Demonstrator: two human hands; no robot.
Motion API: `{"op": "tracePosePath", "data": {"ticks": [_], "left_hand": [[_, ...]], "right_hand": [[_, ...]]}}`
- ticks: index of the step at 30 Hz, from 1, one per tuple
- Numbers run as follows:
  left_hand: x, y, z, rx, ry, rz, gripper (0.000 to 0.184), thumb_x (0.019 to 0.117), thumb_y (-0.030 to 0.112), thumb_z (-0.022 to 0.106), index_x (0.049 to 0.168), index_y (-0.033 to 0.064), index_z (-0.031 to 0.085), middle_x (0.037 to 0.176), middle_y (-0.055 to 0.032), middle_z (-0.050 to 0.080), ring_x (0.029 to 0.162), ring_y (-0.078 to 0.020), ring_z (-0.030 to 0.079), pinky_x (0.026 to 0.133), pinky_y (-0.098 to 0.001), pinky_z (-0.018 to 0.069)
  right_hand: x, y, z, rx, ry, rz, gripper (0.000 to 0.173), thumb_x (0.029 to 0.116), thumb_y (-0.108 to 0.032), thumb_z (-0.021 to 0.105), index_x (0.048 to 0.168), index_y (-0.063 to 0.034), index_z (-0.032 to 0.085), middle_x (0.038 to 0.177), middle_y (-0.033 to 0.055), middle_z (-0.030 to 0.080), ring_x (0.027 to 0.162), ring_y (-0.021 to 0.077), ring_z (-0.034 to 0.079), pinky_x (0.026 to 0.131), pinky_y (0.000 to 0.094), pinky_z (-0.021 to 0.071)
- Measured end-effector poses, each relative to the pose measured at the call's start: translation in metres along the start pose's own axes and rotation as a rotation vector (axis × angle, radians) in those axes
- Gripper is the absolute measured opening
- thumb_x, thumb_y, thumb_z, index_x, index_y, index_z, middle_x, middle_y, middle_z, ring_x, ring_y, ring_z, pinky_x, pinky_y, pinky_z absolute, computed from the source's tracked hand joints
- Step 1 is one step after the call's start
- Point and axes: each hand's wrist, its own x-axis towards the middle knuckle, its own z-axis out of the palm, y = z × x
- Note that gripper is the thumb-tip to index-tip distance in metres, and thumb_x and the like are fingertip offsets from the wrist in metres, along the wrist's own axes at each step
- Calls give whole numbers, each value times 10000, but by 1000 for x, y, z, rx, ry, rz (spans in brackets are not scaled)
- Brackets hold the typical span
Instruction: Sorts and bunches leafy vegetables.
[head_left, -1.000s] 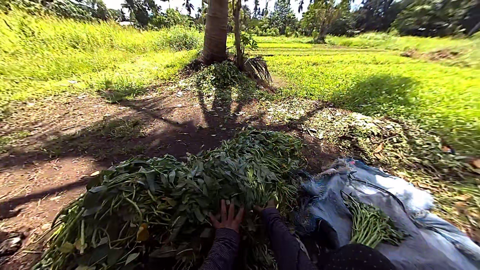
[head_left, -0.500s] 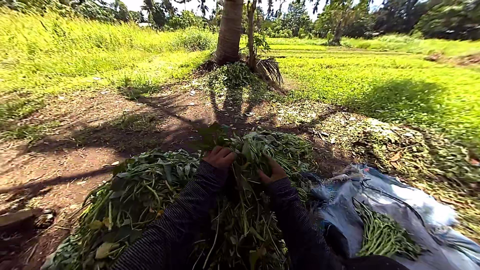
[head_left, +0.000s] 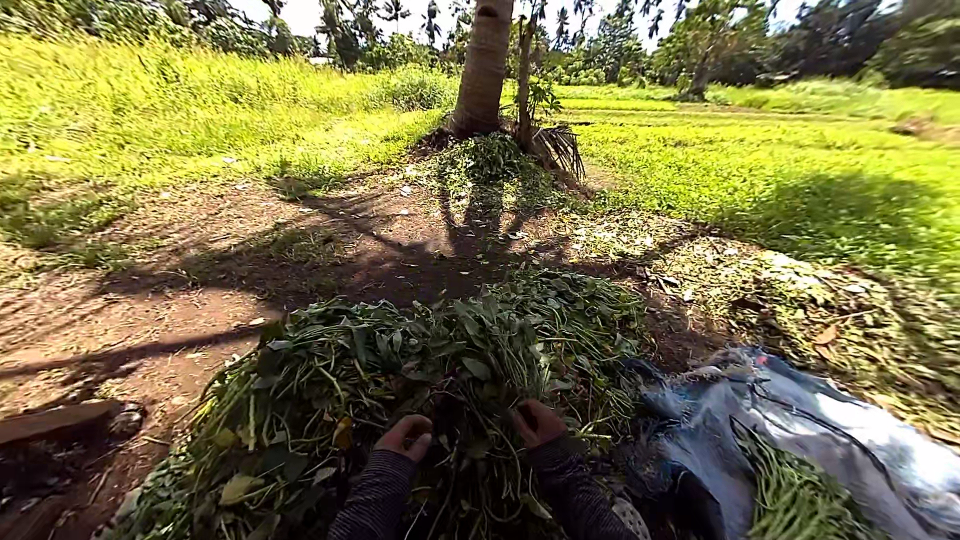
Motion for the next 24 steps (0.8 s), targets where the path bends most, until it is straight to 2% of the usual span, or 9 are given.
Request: {"op": "tracePosePath", "data": {"ticks": [3, 7, 10, 13, 14, 17, 20, 22, 24], "left_hand": [[-31, -19, 30, -232, 28, -86, 275, 990, 141, 629, 1222, -5, 646, 1065, -148, 728, 885, -222, 730, 820, -406, 609], [-30, -36, 57, -277, -31, -158, 264, 1017, 153, 599, 1231, 4, 645, 1031, -135, 729, 862, -221, 721, 806, -408, 599], [-27, -19, 54, -327, -68, -81, 270, 1024, 193, 577, 1224, 29, 657, 999, -101, 731, 838, -188, 714, 785, -385, 599], [-33, -5, 52, -450, -83, 11, 264, 1028, 221, 574, 1200, 53, 683, 959, -58, 727, 774, -131, 692, 714, -317, 587], [-36, -1, 52, -493, -94, 42, 259, 1026, 218, 574, 1189, 55, 692, 950, -47, 725, 758, -115, 684, 697, -296, 582], [-45, 9, 51, -545, -116, 80, 231, 1007, 199, 608, 1154, 51, 707, 919, -21, 722, 705, -74, 656, 646, -249, 558], [-50, 12, 53, -477, -159, -38, 264, 1011, 247, 633, 1179, 55, 699, 951, -34, 717, 737, -90, 651, 660, -277, 548], [-52, 8, 55, -464, -193, -138, 307, 1017, 274, 641, 1210, 41, 688, 993, -61, 717, 775, -114, 657, 700, -303, 550], [-52, -2, 59, -506, -177, -206, 303, 998, 268, 666, 1184, 28, 682, 929, -66, 714, 746, -132, 661, 685, -320, 553]], "right_hand": [[0, -6, 37, -153, -231, 135, 420, 1026, -312, 596, 1256, 32, 669, 1231, 225, 678, 1171, 326, 656, 1064, 459, 502], [12, 1, 58, -404, -355, 319, 468, 1020, -343, 598, 1380, -43, 610, 1439, 247, 549, 1342, 382, 544, 1131, 527, 440], [7, -6, 42, -178, -242, 336, 421, 993, -286, 623, 1294, 7, 639, 1311, 241, 620, 1224, 361, 609, 1070, 507, 486], [-14, -36, 15, 202, -182, 267, 353, 987, -234, 643, 1220, 29, 608, 1069, 166, 704, 916, 259, 714, 845, 437, 595], [-22, -39, 12, 312, -173, 250, 314, 975, -215, 646, 1188, 11, 597, 1025, 131, 728, 882, 233, 737, 800, 411, 619], [-41, -42, 12, 420, -221, 324, 260, 971, -140, 639, 1151, 29, 556, 959, 150, 739, 862, 261, 750, 792, 443, 632], [-60, -50, 21, 297, -321, 339, 265, 974, -120, 636, 1156, 50, 548, 944, 150, 710, 847, 231, 721, 785, 400, 599], [-70, -56, 31, 191, -407, 315, 304, 983, -116, 636, 1199, 84, 560, 1002, 198, 693, 904, 274, 703, 861, 442, 577], [-78, -53, 45, 101, -452, 252, 345, 985, -140, 631, 1239, 84, 570, 1020, 210, 697, 919, 296, 702, 887, 470, 570]]}}
